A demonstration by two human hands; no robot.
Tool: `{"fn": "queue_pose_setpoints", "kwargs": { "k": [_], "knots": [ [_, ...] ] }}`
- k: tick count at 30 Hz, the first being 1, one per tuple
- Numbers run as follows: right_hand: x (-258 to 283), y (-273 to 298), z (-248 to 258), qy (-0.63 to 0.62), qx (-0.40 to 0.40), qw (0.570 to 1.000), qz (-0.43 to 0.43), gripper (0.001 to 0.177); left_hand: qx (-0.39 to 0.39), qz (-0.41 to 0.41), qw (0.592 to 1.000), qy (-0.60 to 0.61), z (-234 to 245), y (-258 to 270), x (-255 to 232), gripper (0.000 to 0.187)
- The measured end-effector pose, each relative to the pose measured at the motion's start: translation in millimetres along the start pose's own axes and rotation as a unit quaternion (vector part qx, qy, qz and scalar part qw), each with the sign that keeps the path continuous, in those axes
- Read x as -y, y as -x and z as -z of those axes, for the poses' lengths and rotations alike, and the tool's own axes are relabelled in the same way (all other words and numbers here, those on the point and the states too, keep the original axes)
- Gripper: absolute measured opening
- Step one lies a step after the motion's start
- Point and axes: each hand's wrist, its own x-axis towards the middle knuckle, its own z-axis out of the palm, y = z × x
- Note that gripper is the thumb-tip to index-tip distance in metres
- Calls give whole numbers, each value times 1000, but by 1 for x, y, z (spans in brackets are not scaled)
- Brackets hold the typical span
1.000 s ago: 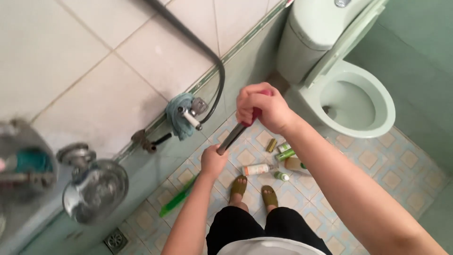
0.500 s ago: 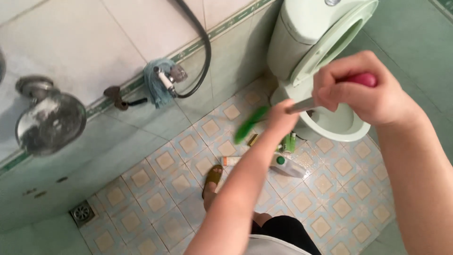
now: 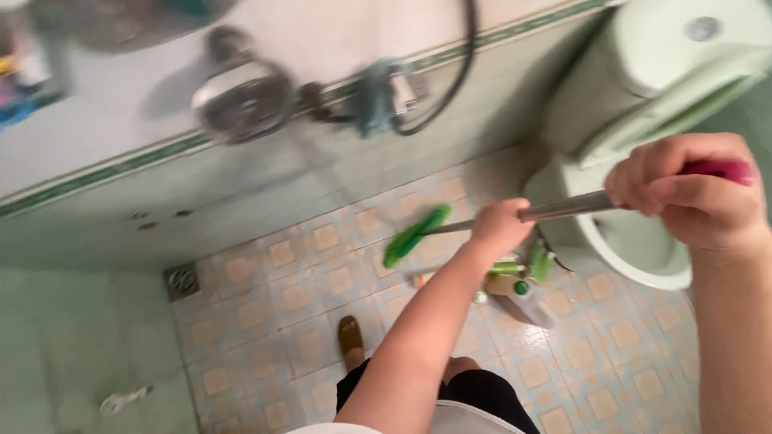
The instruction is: Scrubbing a tiled bathroom floor using a long-handled brush.
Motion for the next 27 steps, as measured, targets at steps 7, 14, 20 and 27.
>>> {"fn": "queue_pose_setpoints", "kwargs": {
  "k": [7, 14, 20, 27],
  "knots": [
    [-65, -95, -203, -63, 177, 982, 19, 20, -153, 58, 987, -2, 158, 91, 139, 14],
    [-143, -111, -390, 17, 259, 966, -14, 13, -300, 113, 941, -109, 307, 204, 285, 19],
    [-122, -104, -444, 105, 275, 956, -17, 8, -314, 182, 927, -94, 321, 239, 289, 26],
    [-56, -110, -425, 176, 89, 980, -16, 17, -225, 119, 966, 35, 275, 176, 207, 20]
  ]
}}
